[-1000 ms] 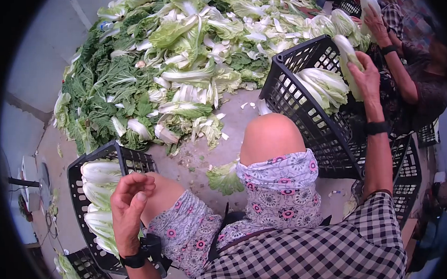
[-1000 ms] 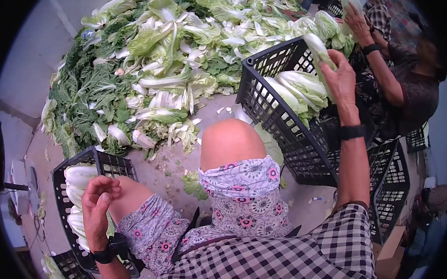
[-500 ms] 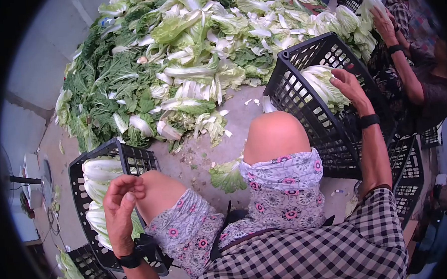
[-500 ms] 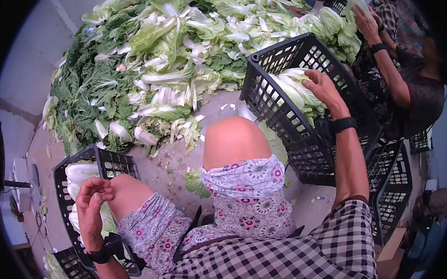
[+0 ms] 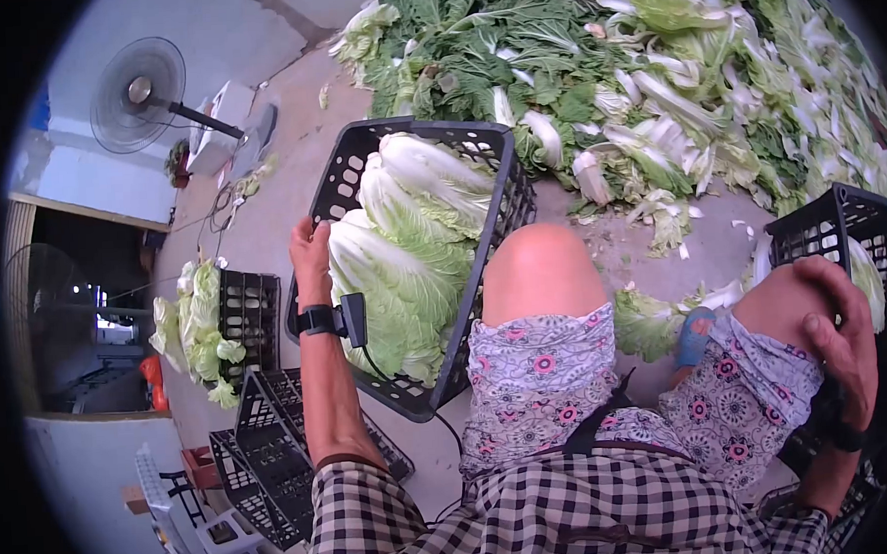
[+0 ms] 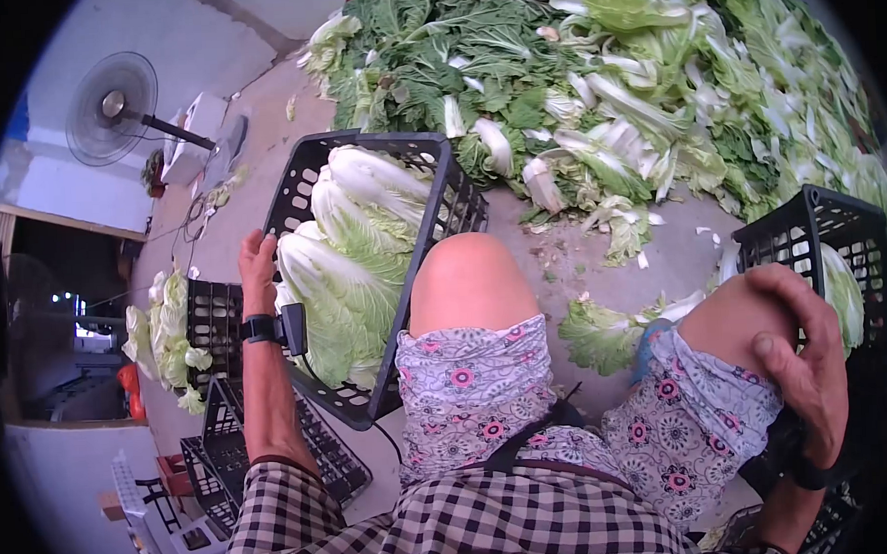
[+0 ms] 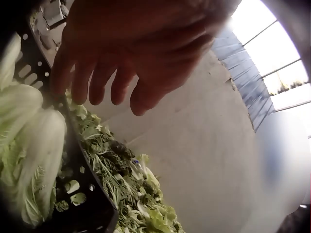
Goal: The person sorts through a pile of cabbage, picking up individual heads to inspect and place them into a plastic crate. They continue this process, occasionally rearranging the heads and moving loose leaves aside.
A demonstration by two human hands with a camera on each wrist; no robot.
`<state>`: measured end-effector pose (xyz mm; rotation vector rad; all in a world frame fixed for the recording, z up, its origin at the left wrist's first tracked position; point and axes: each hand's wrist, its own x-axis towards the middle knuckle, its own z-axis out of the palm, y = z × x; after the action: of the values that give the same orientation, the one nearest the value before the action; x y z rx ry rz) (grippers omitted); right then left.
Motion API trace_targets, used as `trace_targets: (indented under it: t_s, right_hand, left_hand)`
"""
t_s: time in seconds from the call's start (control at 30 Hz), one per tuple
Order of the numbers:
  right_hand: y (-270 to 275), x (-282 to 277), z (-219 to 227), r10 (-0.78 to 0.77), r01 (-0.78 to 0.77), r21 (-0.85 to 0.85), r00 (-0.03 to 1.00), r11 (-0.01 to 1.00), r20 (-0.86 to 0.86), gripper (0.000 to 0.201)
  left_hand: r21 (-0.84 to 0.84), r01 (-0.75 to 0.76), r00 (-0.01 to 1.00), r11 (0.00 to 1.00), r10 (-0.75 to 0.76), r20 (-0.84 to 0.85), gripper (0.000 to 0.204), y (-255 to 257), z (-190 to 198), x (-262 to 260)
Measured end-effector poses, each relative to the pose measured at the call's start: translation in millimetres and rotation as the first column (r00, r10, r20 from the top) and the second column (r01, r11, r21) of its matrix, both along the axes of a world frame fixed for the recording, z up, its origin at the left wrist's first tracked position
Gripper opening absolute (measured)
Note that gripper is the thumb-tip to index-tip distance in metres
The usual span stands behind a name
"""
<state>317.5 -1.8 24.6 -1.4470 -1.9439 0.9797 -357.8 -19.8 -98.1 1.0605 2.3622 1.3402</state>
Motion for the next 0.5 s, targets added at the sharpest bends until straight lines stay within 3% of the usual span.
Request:
trace_targets:
  t_s: [0.1,0.2,0.27,0.37,0.47,0.5]
  right_hand:
    - [8,-1,-4,0.15,-0.15,0.001,0.986,0.989,0.071,0.057]
    - [11,-3,-3,0.183,-0.185,0.008,0.976,0.983,0.115,0.058]
    - [11,-6,-3,0.171,-0.17,-0.017,0.98,0.985,0.103,0.059]
    - [9,-9,0,0.138,-0.135,-0.034,0.985,0.99,0.1,0.059]
    - [8,-9,-2,0.12,-0.117,-0.034,0.988,0.993,0.094,0.058]
    - [8,-8,-4,0.116,-0.113,-0.034,0.989,0.993,0.089,0.058]
  left_hand:
    - [-0.085,-0.116,0.993,0.99,0.116,-0.006,0.068,-6,-30,-26]
    - [-0.147,-0.226,0.973,0.963,0.216,-0.08,0.075,-5,-61,-30]
    - [-0.268,-0.201,0.98,0.942,0.19,-0.065,0.072,-3,-40,6]
    - [-0.259,-0.071,0.997,0.963,0.065,-0.032,0.068,-3,-43,-3]
    - [-0.13,-0.072,0.991,0.989,0.086,0.101,0.066,-10,-25,18]
    - [-0.077,-0.117,0.99,0.99,0.123,0.068,0.062,-13,-12,37]
